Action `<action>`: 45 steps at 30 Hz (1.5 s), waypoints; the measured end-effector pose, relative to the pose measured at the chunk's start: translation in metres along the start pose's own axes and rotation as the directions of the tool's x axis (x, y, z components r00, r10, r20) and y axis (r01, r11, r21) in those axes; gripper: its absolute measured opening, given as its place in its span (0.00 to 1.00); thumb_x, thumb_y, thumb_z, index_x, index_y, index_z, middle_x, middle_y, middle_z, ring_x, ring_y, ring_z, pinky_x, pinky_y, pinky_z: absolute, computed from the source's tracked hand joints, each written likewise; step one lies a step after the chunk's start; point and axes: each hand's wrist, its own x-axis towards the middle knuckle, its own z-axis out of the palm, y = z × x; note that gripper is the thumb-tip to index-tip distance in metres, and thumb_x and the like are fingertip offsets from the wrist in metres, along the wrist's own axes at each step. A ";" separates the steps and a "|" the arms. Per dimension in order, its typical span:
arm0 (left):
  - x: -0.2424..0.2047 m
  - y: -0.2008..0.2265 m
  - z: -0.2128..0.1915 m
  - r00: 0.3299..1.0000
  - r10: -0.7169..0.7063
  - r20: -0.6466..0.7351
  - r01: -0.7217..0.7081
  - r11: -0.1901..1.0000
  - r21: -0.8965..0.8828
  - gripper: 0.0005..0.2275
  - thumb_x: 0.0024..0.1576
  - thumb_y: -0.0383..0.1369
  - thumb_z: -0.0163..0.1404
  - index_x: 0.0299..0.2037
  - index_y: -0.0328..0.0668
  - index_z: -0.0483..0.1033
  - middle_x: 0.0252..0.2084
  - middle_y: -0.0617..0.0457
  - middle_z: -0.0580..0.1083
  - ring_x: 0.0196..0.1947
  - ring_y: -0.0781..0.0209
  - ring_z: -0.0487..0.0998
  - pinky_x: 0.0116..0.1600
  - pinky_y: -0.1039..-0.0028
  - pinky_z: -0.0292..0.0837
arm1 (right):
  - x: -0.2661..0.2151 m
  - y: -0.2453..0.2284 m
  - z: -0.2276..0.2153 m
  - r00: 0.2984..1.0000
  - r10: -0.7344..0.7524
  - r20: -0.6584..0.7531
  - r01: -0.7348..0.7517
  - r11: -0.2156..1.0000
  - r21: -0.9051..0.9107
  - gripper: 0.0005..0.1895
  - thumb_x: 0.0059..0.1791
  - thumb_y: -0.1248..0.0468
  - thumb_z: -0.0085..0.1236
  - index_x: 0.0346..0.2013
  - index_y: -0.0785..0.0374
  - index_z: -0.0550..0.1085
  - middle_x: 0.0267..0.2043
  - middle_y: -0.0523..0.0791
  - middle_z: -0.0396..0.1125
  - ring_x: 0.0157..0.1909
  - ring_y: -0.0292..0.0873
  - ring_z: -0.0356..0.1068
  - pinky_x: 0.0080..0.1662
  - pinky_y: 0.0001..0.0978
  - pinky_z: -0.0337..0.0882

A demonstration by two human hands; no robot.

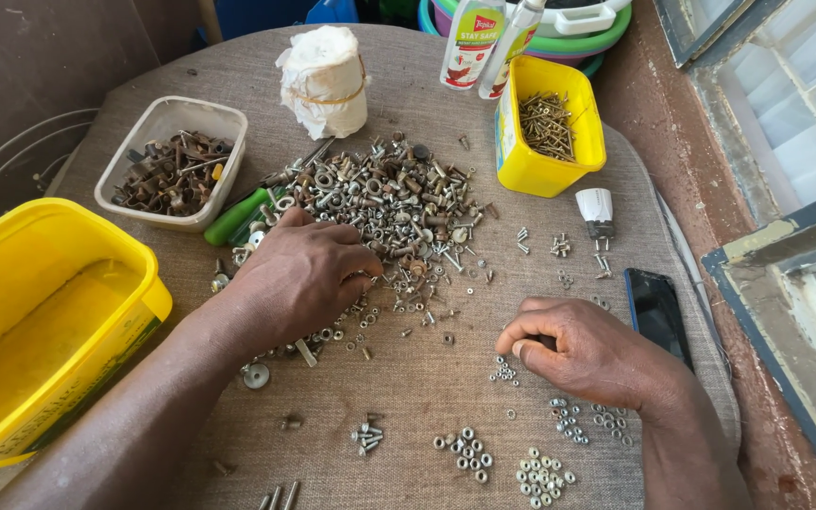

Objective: The person sorts a mixed pile of metal fasteners on a table, separating screws, nuts, and washers into small piles by hand. The hands repeatedly pick items from the central pile and place them into distinct groups on the table surface.

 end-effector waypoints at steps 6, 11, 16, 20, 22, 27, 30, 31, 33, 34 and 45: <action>0.001 -0.002 0.001 1.000 0.011 -0.008 -0.011 1.000 -0.007 0.10 0.66 0.42 0.50 0.46 0.56 0.85 0.38 0.56 0.81 0.45 0.58 0.83 0.60 0.59 0.64 | -0.001 -0.010 -0.001 0.999 0.035 0.034 -0.037 0.998 0.048 0.12 0.49 0.66 0.57 0.30 0.58 0.88 0.28 0.43 0.74 0.31 0.39 0.67 0.36 0.37 0.73; 0.001 -0.003 0.003 1.000 0.011 -0.010 -0.011 1.000 -0.012 0.10 0.65 0.42 0.50 0.46 0.55 0.85 0.37 0.56 0.81 0.44 0.59 0.83 0.60 0.59 0.64 | -0.001 -0.006 -0.003 0.998 0.066 0.010 -0.067 0.996 0.064 0.12 0.49 0.67 0.56 0.33 0.60 0.88 0.30 0.45 0.76 0.31 0.39 0.67 0.36 0.37 0.73; 0.001 -0.006 0.007 0.999 0.024 -0.037 -0.024 1.000 -0.012 0.10 0.65 0.42 0.51 0.45 0.56 0.85 0.35 0.57 0.80 0.43 0.58 0.83 0.59 0.59 0.64 | -0.002 -0.009 -0.003 0.997 0.078 -0.012 -0.077 0.994 0.081 0.11 0.48 0.67 0.59 0.34 0.60 0.89 0.29 0.43 0.77 0.29 0.37 0.66 0.33 0.34 0.73; 0.002 -0.006 0.008 0.999 0.013 -0.042 -0.014 1.000 -0.006 0.09 0.64 0.42 0.51 0.45 0.56 0.85 0.35 0.57 0.80 0.42 0.58 0.83 0.59 0.59 0.64 | -0.002 -0.014 -0.002 0.998 0.068 0.003 -0.068 0.996 0.053 0.08 0.47 0.67 0.63 0.32 0.59 0.89 0.29 0.41 0.76 0.27 0.35 0.68 0.31 0.31 0.73; 0.002 -0.007 0.008 0.999 0.014 -0.050 -0.014 1.000 0.001 0.09 0.64 0.42 0.52 0.45 0.57 0.85 0.35 0.57 0.80 0.42 0.58 0.83 0.59 0.59 0.65 | -0.003 -0.017 -0.002 0.998 0.066 0.002 -0.066 0.997 0.031 0.07 0.48 0.67 0.64 0.32 0.59 0.89 0.28 0.40 0.76 0.26 0.34 0.67 0.31 0.30 0.72; 0.002 -0.007 0.009 0.998 0.013 -0.059 -0.013 1.000 0.009 0.09 0.64 0.43 0.52 0.44 0.57 0.85 0.34 0.58 0.79 0.42 0.58 0.83 0.59 0.59 0.66 | -0.003 -0.021 0.002 0.999 0.026 0.019 -0.025 0.997 -0.078 0.08 0.48 0.64 0.63 0.24 0.56 0.81 0.25 0.39 0.71 0.27 0.36 0.66 0.32 0.32 0.73; 0.002 -0.007 0.008 0.998 0.009 -0.061 -0.009 1.000 0.004 0.09 0.64 0.43 0.52 0.44 0.58 0.85 0.34 0.59 0.79 0.41 0.59 0.83 0.59 0.59 0.65 | 0.001 -0.010 0.010 1.000 0.005 0.008 -0.004 0.997 -0.081 0.10 0.47 0.62 0.64 0.21 0.55 0.78 0.23 0.38 0.68 0.25 0.36 0.65 0.31 0.33 0.72; 0.002 -0.007 0.008 0.998 0.011 -0.062 -0.011 1.000 0.003 0.09 0.64 0.43 0.52 0.44 0.58 0.85 0.34 0.59 0.79 0.41 0.59 0.83 0.59 0.59 0.65 | 0.001 -0.007 0.008 1.000 0.007 0.006 -0.006 0.997 -0.082 0.10 0.47 0.62 0.64 0.21 0.55 0.78 0.23 0.38 0.68 0.25 0.36 0.65 0.31 0.33 0.72; 0.002 -0.008 0.010 0.997 0.009 -0.076 -0.010 1.000 -0.002 0.08 0.63 0.43 0.53 0.44 0.58 0.85 0.34 0.59 0.78 0.42 0.58 0.83 0.59 0.58 0.66 | 0.001 -0.002 0.006 1.000 0.006 -0.003 -0.006 0.999 -0.034 0.09 0.50 0.62 0.61 0.24 0.56 0.80 0.24 0.40 0.71 0.26 0.39 0.70 0.34 0.32 0.76; 0.002 -0.009 0.009 0.997 0.010 -0.079 -0.010 1.000 -0.004 0.08 0.63 0.43 0.53 0.44 0.58 0.85 0.34 0.59 0.78 0.42 0.58 0.83 0.59 0.58 0.66 | -0.005 -0.001 0.000 1.000 0.007 -0.003 -0.007 0.999 -0.037 0.09 0.50 0.62 0.61 0.24 0.56 0.80 0.24 0.40 0.71 0.26 0.39 0.70 0.34 0.32 0.76; 0.004 -0.021 0.025 0.983 0.090 -0.160 -0.084 0.996 0.044 0.10 0.63 0.44 0.46 0.40 0.63 0.84 0.33 0.60 0.77 0.35 0.52 0.78 0.46 0.55 0.59 | -0.045 0.022 0.013 0.968 0.236 0.082 -0.214 0.953 -0.215 0.06 0.45 0.55 0.62 0.25 0.46 0.82 0.29 0.31 0.72 0.29 0.32 0.65 0.38 0.31 0.62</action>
